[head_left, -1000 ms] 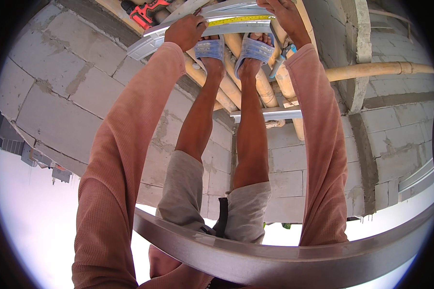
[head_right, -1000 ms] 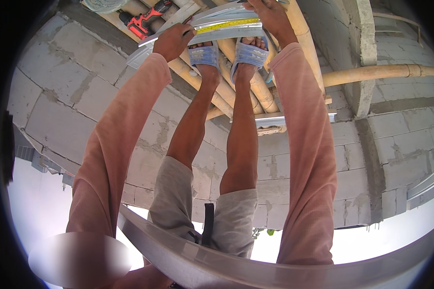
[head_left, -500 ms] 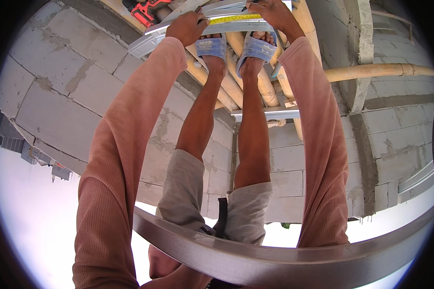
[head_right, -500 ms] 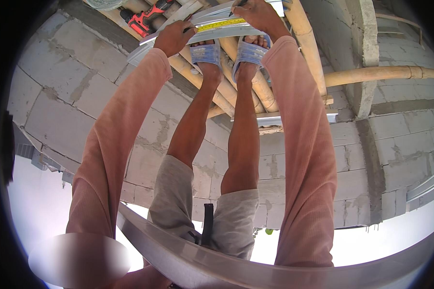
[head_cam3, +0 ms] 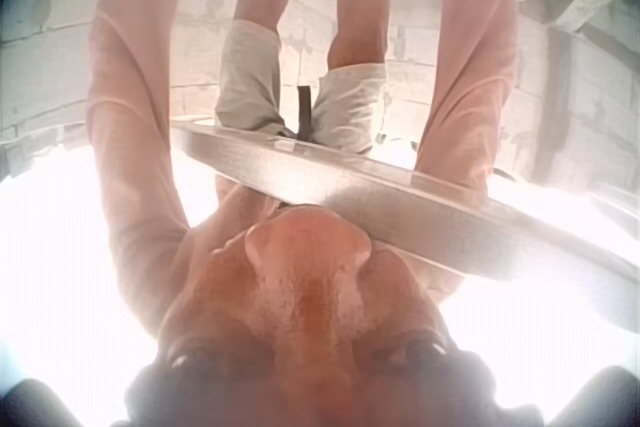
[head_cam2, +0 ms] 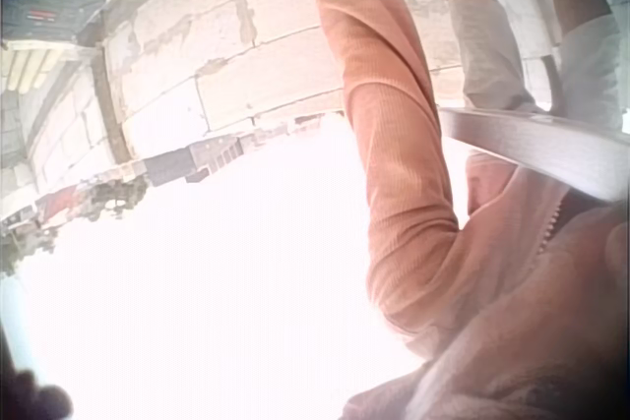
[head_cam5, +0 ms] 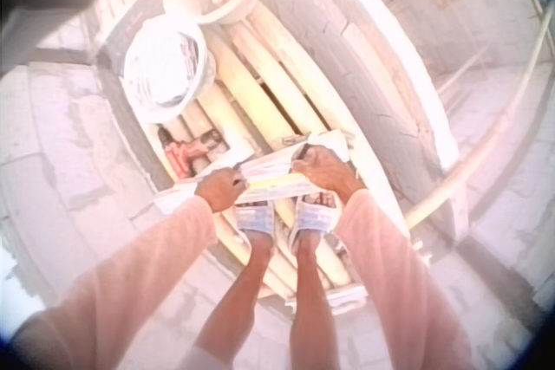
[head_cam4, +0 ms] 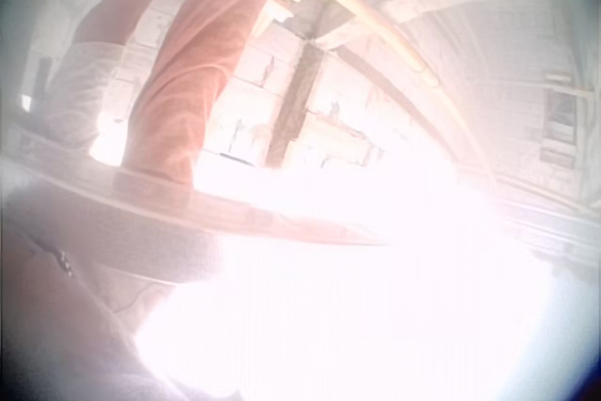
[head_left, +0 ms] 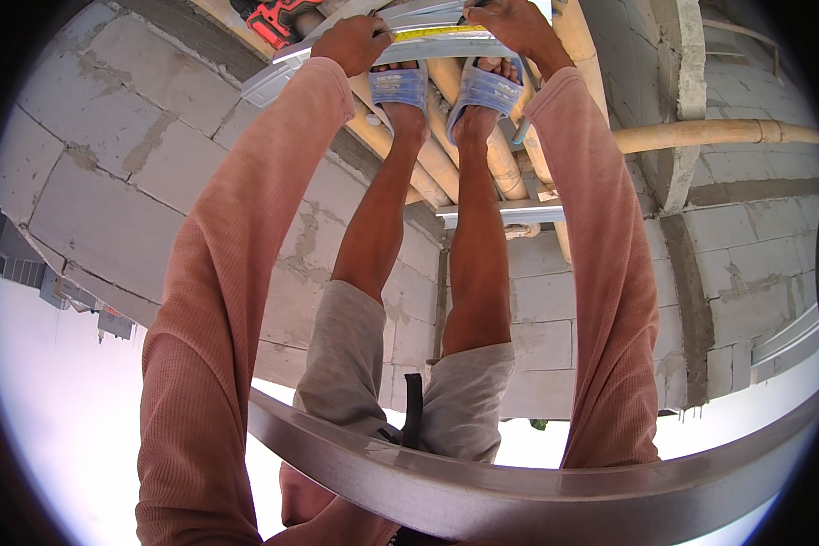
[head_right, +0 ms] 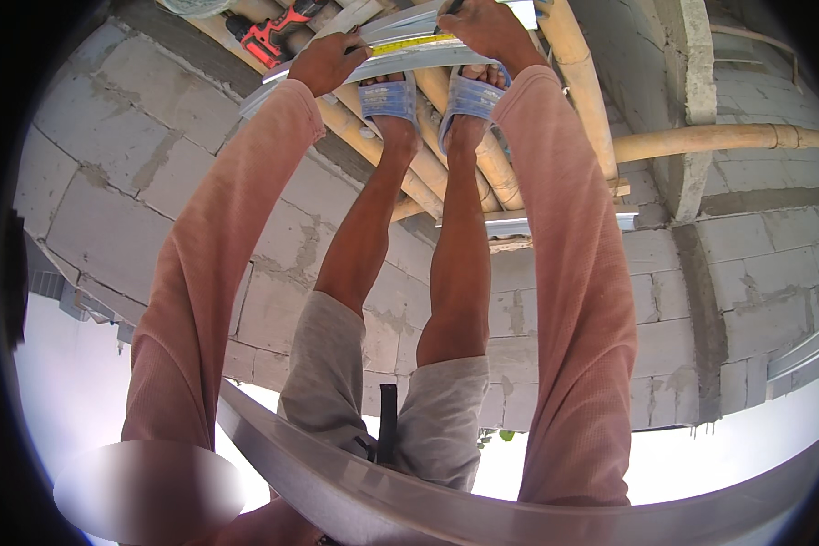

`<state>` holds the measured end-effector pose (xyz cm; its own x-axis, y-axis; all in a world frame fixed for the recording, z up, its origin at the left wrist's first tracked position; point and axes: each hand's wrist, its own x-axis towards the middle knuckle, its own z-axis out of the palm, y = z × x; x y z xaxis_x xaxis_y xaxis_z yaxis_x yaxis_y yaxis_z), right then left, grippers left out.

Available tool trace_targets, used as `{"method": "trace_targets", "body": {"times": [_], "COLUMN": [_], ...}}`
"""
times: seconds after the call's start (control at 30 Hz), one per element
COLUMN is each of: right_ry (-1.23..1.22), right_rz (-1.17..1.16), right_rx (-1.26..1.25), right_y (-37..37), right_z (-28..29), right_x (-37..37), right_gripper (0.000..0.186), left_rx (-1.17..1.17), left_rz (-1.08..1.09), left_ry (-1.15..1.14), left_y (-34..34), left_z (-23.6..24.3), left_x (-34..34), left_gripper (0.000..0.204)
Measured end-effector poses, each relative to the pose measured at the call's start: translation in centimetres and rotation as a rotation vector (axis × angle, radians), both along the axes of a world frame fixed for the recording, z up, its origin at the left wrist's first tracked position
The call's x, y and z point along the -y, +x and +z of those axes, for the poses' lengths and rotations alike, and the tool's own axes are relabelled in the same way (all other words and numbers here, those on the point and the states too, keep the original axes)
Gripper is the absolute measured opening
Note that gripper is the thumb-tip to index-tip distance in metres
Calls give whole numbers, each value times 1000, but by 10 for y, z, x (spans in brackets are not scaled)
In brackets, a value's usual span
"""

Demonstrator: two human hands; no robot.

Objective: The person handles a long metal trim piece, uses shears to cut a notch into it, and measures a section of the trim with a tape measure while standing on a construction structure.

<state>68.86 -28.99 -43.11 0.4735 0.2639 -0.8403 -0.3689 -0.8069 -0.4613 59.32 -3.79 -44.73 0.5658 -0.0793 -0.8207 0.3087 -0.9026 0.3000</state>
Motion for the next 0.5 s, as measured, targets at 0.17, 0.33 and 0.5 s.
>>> {"method": "trace_targets", "body": {"times": [0.17,0.33,0.5], "right_ry": [21,32,47], "right_rz": [8,88,111], "right_rx": [-8,39,40], "right_y": [-2,-4,-2], "right_z": [-6,-15,-16], "right_x": [3,3,2], "right_gripper": [42,44,43], "left_rx": [-6,-3,-16], "left_rz": [2,2,-2], "left_ry": [-17,-36,-35], "left_y": [0,1,1], "left_z": [0,-5,-4], "left_x": [1,-1,-2], "left_gripper": [45,46,46]}}
